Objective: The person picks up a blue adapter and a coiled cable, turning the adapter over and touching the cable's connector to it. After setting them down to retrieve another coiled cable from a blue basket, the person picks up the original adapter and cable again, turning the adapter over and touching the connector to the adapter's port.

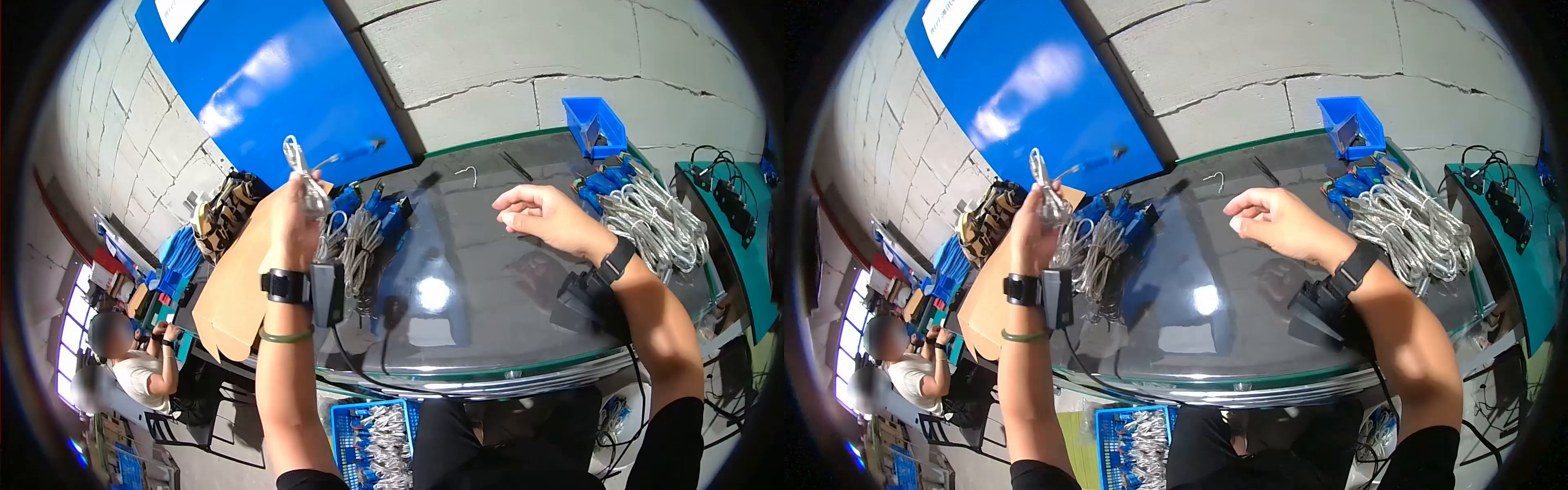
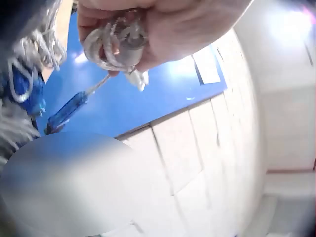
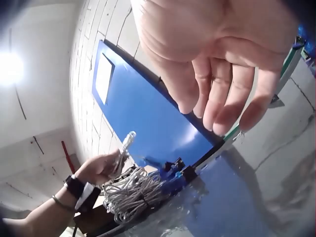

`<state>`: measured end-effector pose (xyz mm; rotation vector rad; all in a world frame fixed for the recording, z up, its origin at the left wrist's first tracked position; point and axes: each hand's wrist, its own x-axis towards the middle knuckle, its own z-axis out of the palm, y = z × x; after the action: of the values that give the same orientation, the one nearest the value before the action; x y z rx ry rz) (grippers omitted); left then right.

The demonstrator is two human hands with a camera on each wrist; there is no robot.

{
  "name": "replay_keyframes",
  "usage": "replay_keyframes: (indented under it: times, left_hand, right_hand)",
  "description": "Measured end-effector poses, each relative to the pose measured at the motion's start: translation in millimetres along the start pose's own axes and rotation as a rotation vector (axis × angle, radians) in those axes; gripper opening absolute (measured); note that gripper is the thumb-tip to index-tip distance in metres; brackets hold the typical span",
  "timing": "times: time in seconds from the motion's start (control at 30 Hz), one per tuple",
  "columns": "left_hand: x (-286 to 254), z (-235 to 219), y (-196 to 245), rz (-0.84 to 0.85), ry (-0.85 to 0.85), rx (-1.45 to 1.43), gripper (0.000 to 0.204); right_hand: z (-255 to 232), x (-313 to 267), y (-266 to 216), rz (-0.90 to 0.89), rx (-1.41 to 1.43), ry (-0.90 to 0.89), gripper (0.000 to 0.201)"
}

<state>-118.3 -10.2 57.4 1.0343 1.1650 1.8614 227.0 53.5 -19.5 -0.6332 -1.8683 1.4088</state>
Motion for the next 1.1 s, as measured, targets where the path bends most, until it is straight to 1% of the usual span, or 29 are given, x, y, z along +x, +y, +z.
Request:
replay_keyframes:
  times: [0.03, 0.07, 0.1, 0.17, 0.23, 0.27, 0.3, 0.37, 0.4, 0.43, 0.5, 0.53, 0.57, 0.63, 0.67, 0.7, 0.77, 0.8, 0.87, 0.93, 1.0, 1.03, 1.1]
  left_hand:
    - [-10.1, 18.7, -7.1, -0.029, 0.006, -0.104, 0.025]
    - [-17.7, 31.8, -13.1, -0.067, -0.008, -0.147, 0.024]
    - [-18.5, 38.5, -22.0, -0.106, -0.105, -0.216, 0.025]
    - [-33.2, 63.7, -35.8, -0.169, -0.159, -0.316, 0.026]
    - [-44.6, 82.2, -47.8, -0.203, -0.277, -0.368, 0.027]
    - [-53.8, 95.4, -50.6, -0.175, -0.238, -0.358, 0.028]
    - [-55.8, 97.7, -57.0, -0.205, -0.334, -0.350, 0.036]
    - [-70.0, 108.9, -62.3, -0.204, -0.391, -0.345, 0.034]
    - [-75.5, 111.5, -66.8, -0.199, -0.395, -0.336, 0.034]
    - [-75.5, 109.0, -75.1, -0.214, -0.410, -0.354, 0.031]
    - [-83.5, 111.8, -78.3, -0.176, -0.403, -0.366, 0.025]
    - [-83.9, 108.1, -81.8, -0.165, -0.447, -0.352, 0.028]
    - [-84.7, 105.6, -83.2, -0.171, -0.450, -0.356, 0.028]
    - [-85.7, 102.8, -81.3, -0.102, -0.443, -0.315, 0.030]
    - [-83.9, 100.0, -79.7, -0.114, -0.438, -0.307, 0.031]
    - [-82.1, 96.9, -81.2, -0.076, -0.429, -0.270, 0.031]
    - [-84.1, 98.9, -82.2, -0.024, -0.352, -0.267, 0.030]
    - [-84.6, 99.7, -81.3, -0.030, -0.354, -0.266, 0.030]
    - [-86.4, 100.8, -81.1, -0.027, -0.441, -0.193, 0.030]
    - [-86.8, 101.7, -84.2, -0.027, -0.436, -0.180, 0.033]
    - [-87.2, 101.8, -85.9, -0.009, -0.421, -0.103, 0.039]
    - [-87.5, 101.9, -85.7, -0.011, -0.422, -0.104, 0.039]
    - [-87.9, 101.9, -84.9, 0.021, -0.413, -0.035, 0.033]
  right_hand:
    - [3.9, -1.5, -0.5, 0.000, -0.002, 0.002, 0.026]
    - [6.5, -3.1, -1.9, -0.012, 0.044, -0.012, 0.026]
    - [7.6, -4.0, -4.1, -0.026, 0.087, -0.021, 0.027]
    - [9.8, -5.3, -6.1, -0.013, 0.043, -0.028, 0.027]
    - [12.7, -5.2, -2.4, -0.018, 0.076, -0.045, 0.028]
    - [13.1, -4.7, -0.2, -0.028, 0.067, -0.058, 0.029]
    - [13.9, -4.1, -0.1, -0.026, 0.062, -0.046, 0.029]
    - [16.9, -2.6, 0.5, -0.037, 0.151, -0.030, 0.030]
    - [20.0, -2.6, 1.2, -0.072, 0.202, 0.002, 0.025]
    - [19.7, -1.6, 3.2, -0.068, 0.198, 0.010, 0.025]
    - [22.1, 1.1, 6.5, -0.161, 0.108, 0.065, 0.019]
    - [24.9, 0.3, 4.6, -0.139, 0.134, 0.116, 0.018]
    - [27.0, -1.2, 2.6, -0.133, 0.131, 0.121, 0.018]
    - [29.5, -4.9, -1.6, -0.144, 0.061, 0.053, 0.023]
    - [30.6, -7.8, -7.9, -0.092, 0.038, 0.051, 0.029]
    - [31.3, -9.6, -11.8, -0.089, 0.039, 0.054, 0.029]
    - [33.0, -11.5, -16.1, -0.096, -0.230, 0.088, 0.031]
    - [34.8, -11.9, -15.8, -0.130, -0.246, 0.120, 0.029]
    - [35.9, -11.3, -8.3, -0.147, -0.242, 0.137, 0.028]
    - [35.8, -11.0, -7.2, -0.169, -0.242, 0.155, 0.026]
    - [35.9, -12.2, -12.2, -0.082, -0.265, 0.177, 0.023]
    - [35.7, -11.6, -8.5, -0.079, -0.265, 0.178, 0.023]
    - [35.3, -10.0, -0.5, -0.021, -0.023, 0.063, 0.021]
